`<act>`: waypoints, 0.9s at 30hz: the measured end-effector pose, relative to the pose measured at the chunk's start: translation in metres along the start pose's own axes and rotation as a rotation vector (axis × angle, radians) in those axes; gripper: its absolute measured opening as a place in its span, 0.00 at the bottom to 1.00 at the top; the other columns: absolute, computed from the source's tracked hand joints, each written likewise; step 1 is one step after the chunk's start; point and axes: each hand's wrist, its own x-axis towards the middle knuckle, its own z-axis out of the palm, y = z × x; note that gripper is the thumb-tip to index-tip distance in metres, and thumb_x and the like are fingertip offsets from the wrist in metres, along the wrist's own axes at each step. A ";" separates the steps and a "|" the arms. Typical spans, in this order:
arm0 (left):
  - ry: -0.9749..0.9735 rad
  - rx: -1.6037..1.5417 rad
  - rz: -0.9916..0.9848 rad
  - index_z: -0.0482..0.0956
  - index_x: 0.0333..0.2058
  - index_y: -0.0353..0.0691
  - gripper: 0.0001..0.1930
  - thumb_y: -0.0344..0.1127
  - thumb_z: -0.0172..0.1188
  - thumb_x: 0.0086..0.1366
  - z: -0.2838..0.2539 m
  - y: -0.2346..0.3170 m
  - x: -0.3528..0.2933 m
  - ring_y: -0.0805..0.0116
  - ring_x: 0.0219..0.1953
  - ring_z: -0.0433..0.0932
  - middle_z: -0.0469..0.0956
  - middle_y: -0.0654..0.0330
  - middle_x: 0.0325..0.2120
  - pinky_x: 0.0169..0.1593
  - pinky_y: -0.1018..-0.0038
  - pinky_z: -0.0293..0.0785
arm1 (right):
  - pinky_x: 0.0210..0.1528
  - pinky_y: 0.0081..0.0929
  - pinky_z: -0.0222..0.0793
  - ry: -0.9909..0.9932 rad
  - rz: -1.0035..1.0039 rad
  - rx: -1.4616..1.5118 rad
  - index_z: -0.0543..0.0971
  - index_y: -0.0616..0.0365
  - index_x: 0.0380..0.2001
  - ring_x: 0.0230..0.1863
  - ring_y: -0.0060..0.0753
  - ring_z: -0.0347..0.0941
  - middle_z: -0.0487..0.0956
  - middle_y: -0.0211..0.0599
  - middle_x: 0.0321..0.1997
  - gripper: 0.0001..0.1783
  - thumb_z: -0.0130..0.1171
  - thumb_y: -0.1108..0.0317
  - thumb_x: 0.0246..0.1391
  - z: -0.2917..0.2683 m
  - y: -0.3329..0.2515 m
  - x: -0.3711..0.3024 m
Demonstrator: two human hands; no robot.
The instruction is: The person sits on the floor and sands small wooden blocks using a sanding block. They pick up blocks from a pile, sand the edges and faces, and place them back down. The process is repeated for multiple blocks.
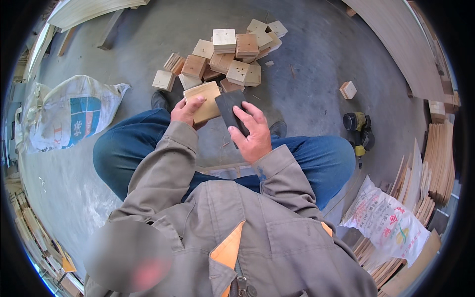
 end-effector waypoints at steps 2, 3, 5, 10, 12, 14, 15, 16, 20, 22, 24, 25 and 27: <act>-0.083 0.051 -0.010 0.78 0.57 0.39 0.32 0.41 0.76 0.54 0.003 -0.007 -0.007 0.63 0.42 0.84 0.83 0.57 0.44 0.41 0.63 0.84 | 0.64 0.46 0.66 0.045 0.015 -0.034 0.80 0.53 0.59 0.61 0.57 0.69 0.71 0.50 0.66 0.28 0.68 0.65 0.53 0.002 0.006 0.012; -0.124 0.077 -0.011 0.78 0.57 0.38 0.32 0.40 0.77 0.54 0.006 -0.013 -0.011 0.63 0.42 0.84 0.83 0.57 0.44 0.41 0.64 0.84 | 0.64 0.46 0.67 0.067 0.047 -0.045 0.80 0.53 0.59 0.60 0.56 0.69 0.71 0.50 0.66 0.28 0.69 0.65 0.53 0.002 0.010 0.018; -0.160 0.082 -0.018 0.78 0.57 0.38 0.32 0.38 0.77 0.54 0.010 -0.023 -0.013 0.63 0.41 0.85 0.83 0.57 0.43 0.40 0.65 0.85 | 0.63 0.46 0.67 0.098 0.105 -0.070 0.80 0.53 0.59 0.60 0.57 0.70 0.71 0.50 0.66 0.28 0.69 0.64 0.53 0.001 0.019 0.024; -0.095 0.052 0.021 0.78 0.56 0.36 0.31 0.37 0.77 0.54 0.009 -0.008 -0.009 0.62 0.40 0.85 0.83 0.56 0.43 0.41 0.64 0.85 | 0.63 0.48 0.67 0.055 -0.006 -0.136 0.80 0.52 0.59 0.61 0.57 0.69 0.71 0.50 0.66 0.29 0.70 0.65 0.50 0.001 0.008 0.000; -0.046 0.059 0.020 0.78 0.55 0.36 0.31 0.37 0.77 0.53 0.008 0.001 -0.008 0.62 0.40 0.85 0.83 0.55 0.43 0.41 0.64 0.85 | 0.62 0.48 0.68 0.013 -0.020 -0.143 0.80 0.51 0.58 0.61 0.57 0.69 0.71 0.48 0.66 0.29 0.70 0.66 0.50 -0.003 -0.002 -0.005; -0.035 0.062 0.006 0.78 0.55 0.35 0.31 0.37 0.77 0.53 0.008 -0.002 -0.005 0.62 0.40 0.85 0.83 0.55 0.43 0.40 0.64 0.85 | 0.62 0.48 0.68 0.026 -0.047 -0.202 0.80 0.50 0.58 0.61 0.57 0.69 0.70 0.46 0.66 0.29 0.70 0.66 0.51 -0.005 -0.005 0.002; -0.065 0.080 0.022 0.78 0.55 0.36 0.31 0.37 0.77 0.53 0.008 -0.005 -0.006 0.62 0.40 0.85 0.83 0.55 0.43 0.40 0.64 0.85 | 0.62 0.48 0.68 0.033 -0.059 -0.232 0.81 0.50 0.58 0.60 0.57 0.69 0.70 0.46 0.66 0.29 0.70 0.66 0.51 -0.005 -0.004 0.007; -0.102 0.099 0.034 0.78 0.55 0.36 0.31 0.38 0.77 0.53 0.011 -0.010 -0.009 0.63 0.40 0.85 0.83 0.55 0.42 0.40 0.64 0.85 | 0.62 0.48 0.68 0.057 -0.038 -0.241 0.81 0.50 0.58 0.60 0.56 0.69 0.70 0.45 0.66 0.28 0.70 0.66 0.51 -0.004 -0.001 0.012; -0.151 0.158 0.000 0.77 0.55 0.36 0.31 0.38 0.77 0.53 0.017 -0.020 -0.018 0.63 0.40 0.85 0.83 0.55 0.42 0.40 0.65 0.85 | 0.61 0.49 0.68 0.109 0.035 -0.245 0.80 0.50 0.58 0.59 0.56 0.70 0.71 0.46 0.66 0.28 0.70 0.65 0.51 -0.002 0.012 0.021; -0.148 0.125 0.007 0.78 0.55 0.38 0.29 0.39 0.74 0.56 0.012 -0.019 -0.011 0.62 0.42 0.85 0.82 0.57 0.43 0.40 0.64 0.85 | 0.61 0.49 0.69 0.115 0.005 -0.208 0.80 0.51 0.58 0.58 0.57 0.70 0.71 0.47 0.65 0.28 0.70 0.65 0.51 0.000 0.013 0.017; -0.115 0.068 0.002 0.77 0.55 0.42 0.26 0.43 0.71 0.59 0.011 -0.009 -0.012 0.61 0.44 0.84 0.82 0.59 0.44 0.40 0.61 0.85 | 0.63 0.46 0.68 0.078 -0.001 -0.063 0.80 0.52 0.59 0.60 0.57 0.70 0.71 0.50 0.66 0.29 0.69 0.65 0.52 0.003 0.013 0.003; -0.085 0.048 0.007 0.76 0.56 0.43 0.27 0.44 0.69 0.60 0.006 -0.006 -0.006 0.60 0.44 0.84 0.82 0.59 0.45 0.41 0.60 0.85 | 0.65 0.44 0.67 0.049 0.035 0.019 0.80 0.54 0.59 0.62 0.57 0.70 0.71 0.50 0.66 0.29 0.69 0.65 0.53 0.002 0.009 -0.004; -0.104 -0.018 -0.016 0.75 0.57 0.43 0.28 0.44 0.69 0.60 0.001 -0.004 0.003 0.60 0.44 0.84 0.82 0.59 0.45 0.41 0.59 0.85 | 0.67 0.42 0.66 0.020 0.080 0.136 0.79 0.56 0.60 0.64 0.55 0.70 0.70 0.51 0.67 0.28 0.68 0.65 0.54 0.000 0.005 -0.004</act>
